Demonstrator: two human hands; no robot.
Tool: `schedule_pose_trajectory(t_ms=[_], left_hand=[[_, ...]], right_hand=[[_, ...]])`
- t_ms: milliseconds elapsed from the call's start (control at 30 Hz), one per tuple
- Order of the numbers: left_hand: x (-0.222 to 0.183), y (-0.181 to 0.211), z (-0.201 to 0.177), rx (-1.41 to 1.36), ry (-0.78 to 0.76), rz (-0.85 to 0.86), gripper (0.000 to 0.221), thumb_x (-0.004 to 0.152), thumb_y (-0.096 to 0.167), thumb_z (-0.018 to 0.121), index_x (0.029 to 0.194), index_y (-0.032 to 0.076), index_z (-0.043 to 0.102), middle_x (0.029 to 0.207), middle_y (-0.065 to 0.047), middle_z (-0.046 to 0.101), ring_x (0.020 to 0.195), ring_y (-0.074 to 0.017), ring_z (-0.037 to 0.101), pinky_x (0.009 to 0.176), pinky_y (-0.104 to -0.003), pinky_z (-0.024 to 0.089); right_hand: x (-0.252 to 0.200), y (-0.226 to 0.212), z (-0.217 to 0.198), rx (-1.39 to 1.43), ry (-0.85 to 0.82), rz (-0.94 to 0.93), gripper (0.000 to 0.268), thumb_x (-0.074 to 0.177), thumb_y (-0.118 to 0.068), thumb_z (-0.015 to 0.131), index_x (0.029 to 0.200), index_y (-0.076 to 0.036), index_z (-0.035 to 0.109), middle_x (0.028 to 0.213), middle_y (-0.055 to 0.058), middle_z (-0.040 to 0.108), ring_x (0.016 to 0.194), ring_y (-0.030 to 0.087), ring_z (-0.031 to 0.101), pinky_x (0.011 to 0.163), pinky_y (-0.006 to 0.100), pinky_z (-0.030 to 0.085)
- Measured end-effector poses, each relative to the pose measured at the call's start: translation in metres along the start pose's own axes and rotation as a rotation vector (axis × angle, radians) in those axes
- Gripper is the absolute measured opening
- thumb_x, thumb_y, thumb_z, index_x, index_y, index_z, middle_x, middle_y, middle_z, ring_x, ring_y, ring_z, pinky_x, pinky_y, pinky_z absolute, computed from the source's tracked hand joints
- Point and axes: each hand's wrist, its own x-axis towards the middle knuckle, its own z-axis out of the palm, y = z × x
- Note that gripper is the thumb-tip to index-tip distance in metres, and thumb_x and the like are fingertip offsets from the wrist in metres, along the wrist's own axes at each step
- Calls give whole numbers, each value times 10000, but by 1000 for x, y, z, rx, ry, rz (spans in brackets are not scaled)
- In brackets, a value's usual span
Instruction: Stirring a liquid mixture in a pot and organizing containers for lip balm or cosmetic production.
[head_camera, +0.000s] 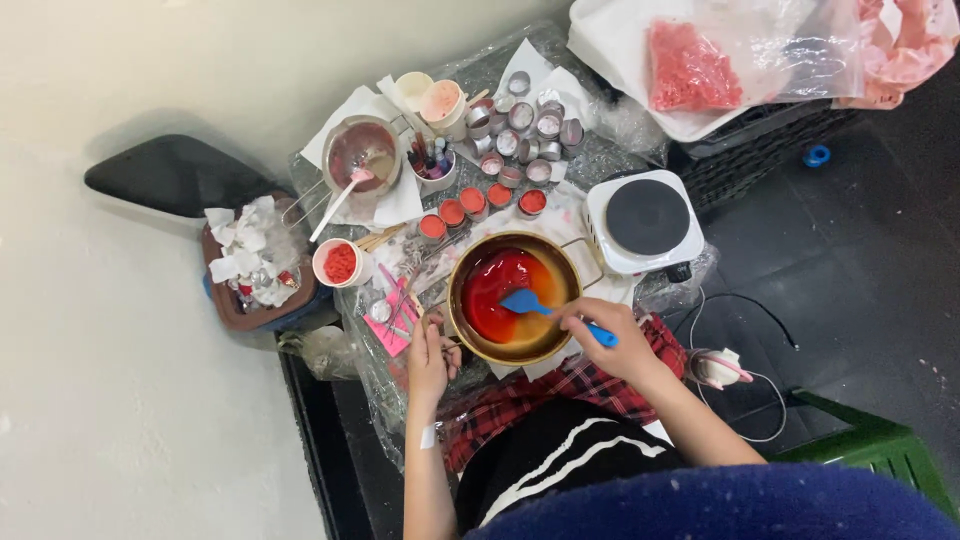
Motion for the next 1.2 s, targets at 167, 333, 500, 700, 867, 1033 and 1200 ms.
schedule_pose_trajectory(t_ms=[167, 333, 500, 700, 867, 1033, 1200], left_hand=[[-10, 26, 7, 352, 209, 43, 283, 1077, 287, 457, 1170, 74, 620, 614, -49, 600, 504, -119, 548, 487, -273, 428], [-11, 9, 0, 812, 500, 344, 257, 1006, 280, 631, 1078, 41, 694, 780, -108, 695, 700, -243, 689, 635, -356, 507], [-14, 13, -10, 829, 427, 267, 221, 971, 277, 674, 1071, 86, 718, 812, -87, 700, 757, -266, 673, 725, -384, 504], [-15, 5, -13, 817, 462, 499, 221, 896, 223, 758, 1050, 67, 726, 921, -64, 704, 945, -264, 618, 975, -412, 381], [-21, 5, -9, 865, 463, 651, 246, 902, 197, 747, 1085, 38, 704, 972, -100, 684, 1000, -276, 624, 987, -400, 387], [-21, 11, -6, 857, 451, 637, 220, 896, 184, 751, 1068, 53, 708, 937, -75, 695, 969, -261, 640, 978, -396, 401], [-24, 14, -5, 866, 475, 653, 232, 890, 178, 754, 1082, 63, 693, 948, -72, 699, 943, -260, 646, 969, -399, 404]], right_hand=[[-2, 10, 2, -57, 164, -9, 165, 961, -106, 596, 935, -55, 750, 915, 84, 786, 794, 193, 762, 734, 304, 575], [15, -27, 6, -115, 19, -165, 142, 921, -111, 643, 976, -3, 717, 989, 142, 754, 862, 268, 744, 748, 347, 571], [-4, -8, -3, -88, -153, -190, 199, 874, -115, 586, 841, -62, 776, 730, 79, 764, 687, 229, 749, 701, 348, 558], [-12, 18, -12, 66, 104, -7, 253, 1012, -150, 547, 848, -46, 709, 876, 78, 794, 805, 196, 784, 703, 335, 582], [14, -29, 1, -183, 41, -161, 158, 948, -187, 652, 985, -61, 741, 887, 100, 765, 811, 265, 735, 736, 385, 539], [5, -22, 12, -149, -8, -335, 144, 933, -186, 672, 933, -56, 734, 892, 122, 752, 839, 316, 688, 765, 406, 520], [-20, 26, -4, 97, -17, -47, 202, 911, -111, 599, 759, -58, 720, 790, 67, 789, 688, 182, 763, 666, 293, 585]])
